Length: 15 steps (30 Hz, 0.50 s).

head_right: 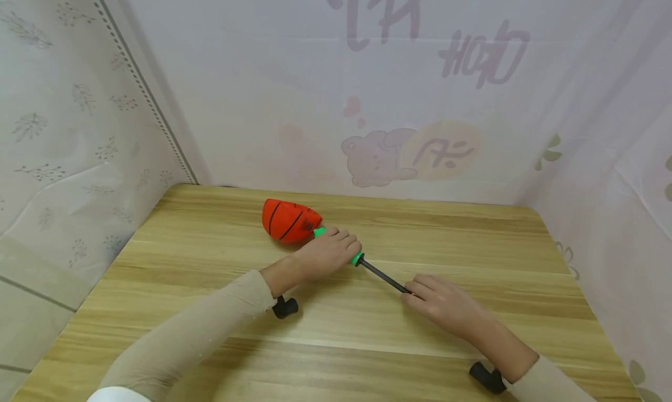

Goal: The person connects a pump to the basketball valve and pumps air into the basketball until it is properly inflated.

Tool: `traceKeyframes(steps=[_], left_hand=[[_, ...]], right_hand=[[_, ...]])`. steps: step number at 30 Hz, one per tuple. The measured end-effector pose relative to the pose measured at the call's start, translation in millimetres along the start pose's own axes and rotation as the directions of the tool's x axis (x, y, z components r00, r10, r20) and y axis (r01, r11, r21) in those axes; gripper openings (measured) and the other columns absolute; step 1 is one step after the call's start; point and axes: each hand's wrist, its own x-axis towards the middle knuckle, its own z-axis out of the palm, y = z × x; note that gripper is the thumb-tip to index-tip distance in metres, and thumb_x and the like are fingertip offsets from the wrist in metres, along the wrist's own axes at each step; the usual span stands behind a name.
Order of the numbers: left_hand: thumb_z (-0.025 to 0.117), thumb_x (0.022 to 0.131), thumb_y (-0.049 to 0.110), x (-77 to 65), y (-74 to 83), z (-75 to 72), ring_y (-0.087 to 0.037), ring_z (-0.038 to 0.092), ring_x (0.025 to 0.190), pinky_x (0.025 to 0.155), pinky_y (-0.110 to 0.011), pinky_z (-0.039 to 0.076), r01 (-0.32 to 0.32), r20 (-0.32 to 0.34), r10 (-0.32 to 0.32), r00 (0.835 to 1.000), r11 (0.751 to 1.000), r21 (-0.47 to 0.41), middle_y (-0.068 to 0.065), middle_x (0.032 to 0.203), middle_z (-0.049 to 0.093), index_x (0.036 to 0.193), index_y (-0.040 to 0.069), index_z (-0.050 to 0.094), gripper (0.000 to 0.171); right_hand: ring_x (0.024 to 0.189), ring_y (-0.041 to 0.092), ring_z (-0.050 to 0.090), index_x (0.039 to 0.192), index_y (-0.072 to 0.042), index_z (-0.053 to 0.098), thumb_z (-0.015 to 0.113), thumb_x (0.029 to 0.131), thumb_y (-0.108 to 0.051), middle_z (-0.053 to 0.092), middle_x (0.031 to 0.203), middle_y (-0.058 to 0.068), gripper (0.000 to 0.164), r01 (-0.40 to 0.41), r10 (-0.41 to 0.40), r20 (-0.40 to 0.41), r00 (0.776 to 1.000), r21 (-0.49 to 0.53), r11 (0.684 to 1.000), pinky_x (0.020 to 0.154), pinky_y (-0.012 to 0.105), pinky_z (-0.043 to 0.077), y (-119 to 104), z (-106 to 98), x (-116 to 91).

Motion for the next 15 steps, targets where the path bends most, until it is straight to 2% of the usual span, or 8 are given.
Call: traceKeyframes(steps=[6,10,15], left_hand=[[0.046,0.109,0.019,3.5,4.5,-1.0,-0.014,0.052,0.103,0.089,-0.03,0.042,0.011,0.023,-0.011,1.0,1.0,-0.009,0.003,0.112,0.056,0.123,0.014,0.053,0.017],[0.047,0.109,0.021,3.4,6.4,-0.2,-0.013,0.052,0.102,0.088,-0.029,0.042,0.011,0.023,-0.011,1.0,1.0,0.008,0.003,0.111,0.056,0.123,0.014,0.053,0.017],[0.047,0.109,0.022,4.7,8.8,-0.4,-0.013,0.05,0.1,0.087,-0.028,0.041,0.01,0.022,-0.01,1.0,1.0,0.006,0.004,0.109,0.055,0.121,0.014,0.054,0.016]], right_hand=[[0.083,0.016,0.06,0.098,-0.008,0.068,0.028,0.113,-0.013,0.066,0.097,0.003,0.043,0.03,-0.03,-0.018,0.999,-0.015,0.999,0.069,0.026,0.053,7.4,7.1,19.5],[0.082,0.015,0.059,0.099,-0.009,0.066,0.026,0.113,-0.013,0.065,0.096,0.003,0.042,0.038,-0.038,0.014,0.999,-0.025,0.999,0.068,0.025,0.052,11.9,16.3,33.5],[0.08,0.015,0.058,0.097,-0.008,0.065,0.026,0.113,-0.011,0.064,0.093,0.003,0.043,0.042,-0.041,0.013,0.999,-0.044,0.998,0.067,0.025,0.051,16.4,28.8,47.1]])
